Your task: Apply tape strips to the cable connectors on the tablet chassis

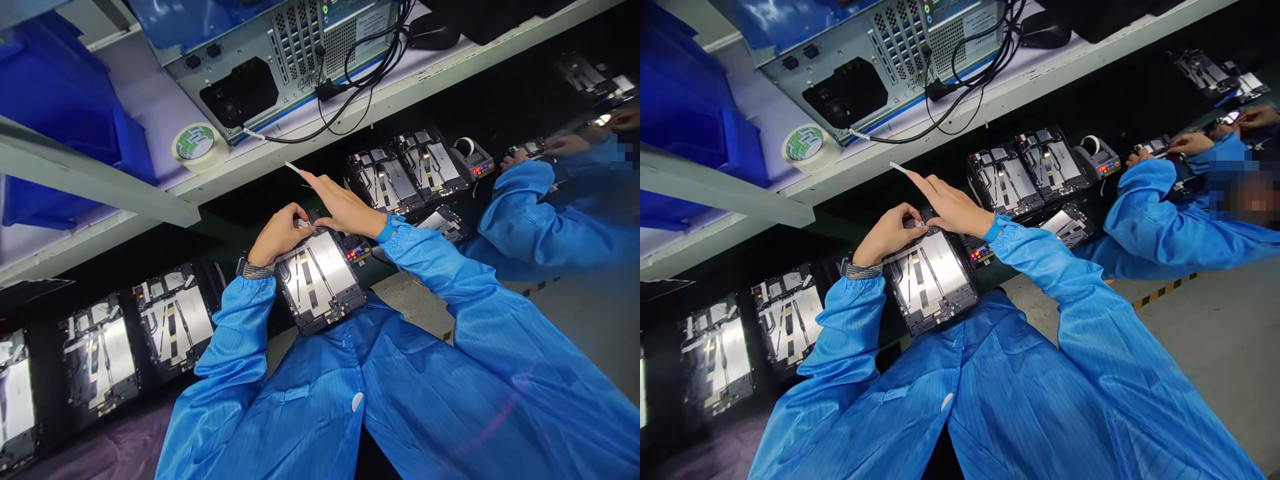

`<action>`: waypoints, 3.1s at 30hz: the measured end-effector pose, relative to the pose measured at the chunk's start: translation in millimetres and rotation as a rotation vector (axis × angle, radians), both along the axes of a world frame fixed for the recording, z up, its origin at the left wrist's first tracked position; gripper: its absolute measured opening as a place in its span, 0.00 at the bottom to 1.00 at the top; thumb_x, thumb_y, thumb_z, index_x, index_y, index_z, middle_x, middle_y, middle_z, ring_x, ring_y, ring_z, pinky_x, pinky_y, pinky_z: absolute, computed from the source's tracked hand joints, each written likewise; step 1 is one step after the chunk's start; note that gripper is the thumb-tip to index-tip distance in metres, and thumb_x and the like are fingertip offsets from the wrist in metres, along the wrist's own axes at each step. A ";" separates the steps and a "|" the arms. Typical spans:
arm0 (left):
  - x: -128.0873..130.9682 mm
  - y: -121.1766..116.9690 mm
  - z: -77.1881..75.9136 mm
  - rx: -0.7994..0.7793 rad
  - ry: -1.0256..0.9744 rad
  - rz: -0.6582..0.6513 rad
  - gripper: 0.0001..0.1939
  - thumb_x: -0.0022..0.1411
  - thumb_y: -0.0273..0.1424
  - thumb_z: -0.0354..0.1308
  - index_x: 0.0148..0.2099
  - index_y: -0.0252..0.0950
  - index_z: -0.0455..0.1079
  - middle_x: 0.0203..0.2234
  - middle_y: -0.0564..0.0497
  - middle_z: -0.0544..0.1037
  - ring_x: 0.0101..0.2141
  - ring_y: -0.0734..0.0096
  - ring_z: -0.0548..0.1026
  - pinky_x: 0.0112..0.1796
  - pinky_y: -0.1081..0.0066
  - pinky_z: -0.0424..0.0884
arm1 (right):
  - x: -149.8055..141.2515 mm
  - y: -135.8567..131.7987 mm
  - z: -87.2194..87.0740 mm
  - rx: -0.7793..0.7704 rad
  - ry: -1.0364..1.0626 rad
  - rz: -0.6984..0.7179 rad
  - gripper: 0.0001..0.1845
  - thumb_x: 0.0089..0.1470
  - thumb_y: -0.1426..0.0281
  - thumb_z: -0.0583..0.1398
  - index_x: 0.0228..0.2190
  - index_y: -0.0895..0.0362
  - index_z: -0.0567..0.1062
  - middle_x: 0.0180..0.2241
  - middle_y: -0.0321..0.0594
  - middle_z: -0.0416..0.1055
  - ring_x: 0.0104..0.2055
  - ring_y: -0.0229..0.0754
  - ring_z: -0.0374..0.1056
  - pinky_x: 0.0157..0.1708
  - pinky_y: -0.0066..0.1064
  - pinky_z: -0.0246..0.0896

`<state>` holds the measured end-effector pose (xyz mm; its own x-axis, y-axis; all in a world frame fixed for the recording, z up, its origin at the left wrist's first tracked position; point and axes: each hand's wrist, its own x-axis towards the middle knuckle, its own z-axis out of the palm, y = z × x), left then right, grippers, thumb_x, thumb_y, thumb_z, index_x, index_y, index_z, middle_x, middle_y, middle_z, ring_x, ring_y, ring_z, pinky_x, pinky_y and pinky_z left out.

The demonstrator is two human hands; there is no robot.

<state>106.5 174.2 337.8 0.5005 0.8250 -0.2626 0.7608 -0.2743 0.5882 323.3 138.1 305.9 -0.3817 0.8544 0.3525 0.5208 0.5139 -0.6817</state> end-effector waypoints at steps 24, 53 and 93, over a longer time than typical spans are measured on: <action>-5.2 43.0 1.2 -0.296 0.039 0.097 0.32 0.38 0.46 0.80 0.43 0.41 0.73 0.39 0.49 0.81 0.39 0.59 0.78 0.37 0.66 0.69 | 13.7 18.3 16.4 -0.330 0.175 0.128 0.38 0.57 0.76 0.67 0.65 0.58 0.62 0.40 0.36 0.77 0.34 0.37 0.74 0.43 0.36 0.77; -8.5 43.4 -6.3 -0.281 -0.024 0.080 0.31 0.35 0.46 0.80 0.40 0.42 0.73 0.34 0.51 0.80 0.36 0.59 0.77 0.36 0.65 0.68 | -19.2 26.5 34.7 -0.468 -0.193 0.087 0.41 0.53 0.83 0.70 0.63 0.57 0.63 0.29 0.32 0.75 0.31 0.42 0.73 0.39 0.35 0.69; -70.0 15.8 37.5 -0.096 -0.496 0.269 0.21 0.59 0.44 0.70 0.49 0.39 0.71 0.50 0.45 0.79 0.51 0.60 0.77 0.56 0.57 0.72 | -21.1 -23.7 7.2 -0.377 0.124 -0.196 0.55 0.59 0.64 0.67 0.75 0.53 0.44 0.57 0.52 0.66 0.47 0.49 0.67 0.52 0.49 0.68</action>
<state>36.5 190.0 375.3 0.3584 0.9245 -0.1297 0.4229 -0.0369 0.9054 302.2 114.4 313.1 -0.1742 0.9841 0.0351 0.4857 0.1169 -0.8663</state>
